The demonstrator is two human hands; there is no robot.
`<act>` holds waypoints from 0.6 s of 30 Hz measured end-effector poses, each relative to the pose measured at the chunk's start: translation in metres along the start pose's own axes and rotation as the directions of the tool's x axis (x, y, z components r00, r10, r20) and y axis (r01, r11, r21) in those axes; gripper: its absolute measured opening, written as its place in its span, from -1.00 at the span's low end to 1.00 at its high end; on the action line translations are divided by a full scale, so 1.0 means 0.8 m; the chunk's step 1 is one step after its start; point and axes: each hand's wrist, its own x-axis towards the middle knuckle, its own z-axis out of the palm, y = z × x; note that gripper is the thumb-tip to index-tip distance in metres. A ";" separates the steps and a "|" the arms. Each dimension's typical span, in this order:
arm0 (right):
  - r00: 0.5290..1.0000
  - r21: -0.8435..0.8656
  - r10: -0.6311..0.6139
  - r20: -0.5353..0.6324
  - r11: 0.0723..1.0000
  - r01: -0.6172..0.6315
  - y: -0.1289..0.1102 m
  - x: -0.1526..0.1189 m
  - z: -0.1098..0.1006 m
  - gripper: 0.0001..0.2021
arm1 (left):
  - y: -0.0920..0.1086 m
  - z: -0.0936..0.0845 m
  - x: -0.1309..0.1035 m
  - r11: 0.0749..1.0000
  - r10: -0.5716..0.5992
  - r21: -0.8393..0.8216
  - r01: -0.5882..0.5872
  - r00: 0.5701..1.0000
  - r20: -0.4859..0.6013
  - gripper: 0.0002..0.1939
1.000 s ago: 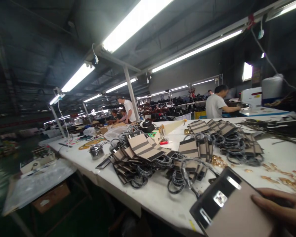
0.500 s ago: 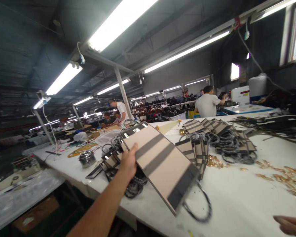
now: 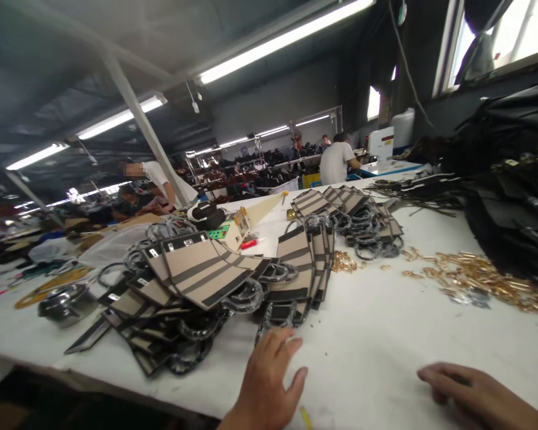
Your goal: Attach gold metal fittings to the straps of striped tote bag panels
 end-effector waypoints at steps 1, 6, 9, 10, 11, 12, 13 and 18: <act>0.984 0.063 0.063 0.167 0.995 -0.074 -0.026 0.006 0.008 -0.53 | 0.008 0.018 -0.007 0.999 -0.019 0.034 0.019 1.000 -0.004 -0.59; 0.974 0.234 -0.078 0.211 0.972 0.027 -0.158 0.093 0.062 -0.59 | -0.028 0.072 -0.035 0.939 -0.195 0.265 0.218 0.974 -0.113 -0.34; 0.980 0.079 -0.135 0.145 0.989 0.124 -0.215 0.177 0.097 -0.54 | -0.056 0.092 -0.054 0.940 -0.190 0.264 0.216 0.974 -0.121 -0.33; 0.981 0.033 -0.154 0.115 0.988 0.151 -0.230 0.207 0.109 -0.52 | -0.062 0.099 -0.060 0.944 -0.181 0.255 0.209 0.975 -0.128 -0.36; 0.981 -0.010 -0.175 0.087 0.984 0.176 -0.242 0.235 0.120 -0.52 | -0.066 0.105 -0.065 0.947 -0.176 0.246 0.207 0.974 -0.142 -0.40; 0.979 -0.057 -0.195 0.058 0.978 0.199 -0.252 0.263 0.131 -0.54 | -0.069 0.112 -0.070 0.948 -0.175 0.238 0.210 0.971 -0.161 -0.45; 0.976 -0.104 -0.213 0.038 0.971 0.216 -0.260 0.288 0.142 -0.56 | -0.070 0.118 -0.073 0.949 -0.178 0.230 0.218 0.967 -0.184 -0.50; 0.971 -0.339 -0.232 -0.056 0.919 0.200 -0.280 0.379 0.181 -0.58 | -0.073 0.139 -0.080 0.946 -0.201 0.211 0.248 0.955 -0.218 -0.56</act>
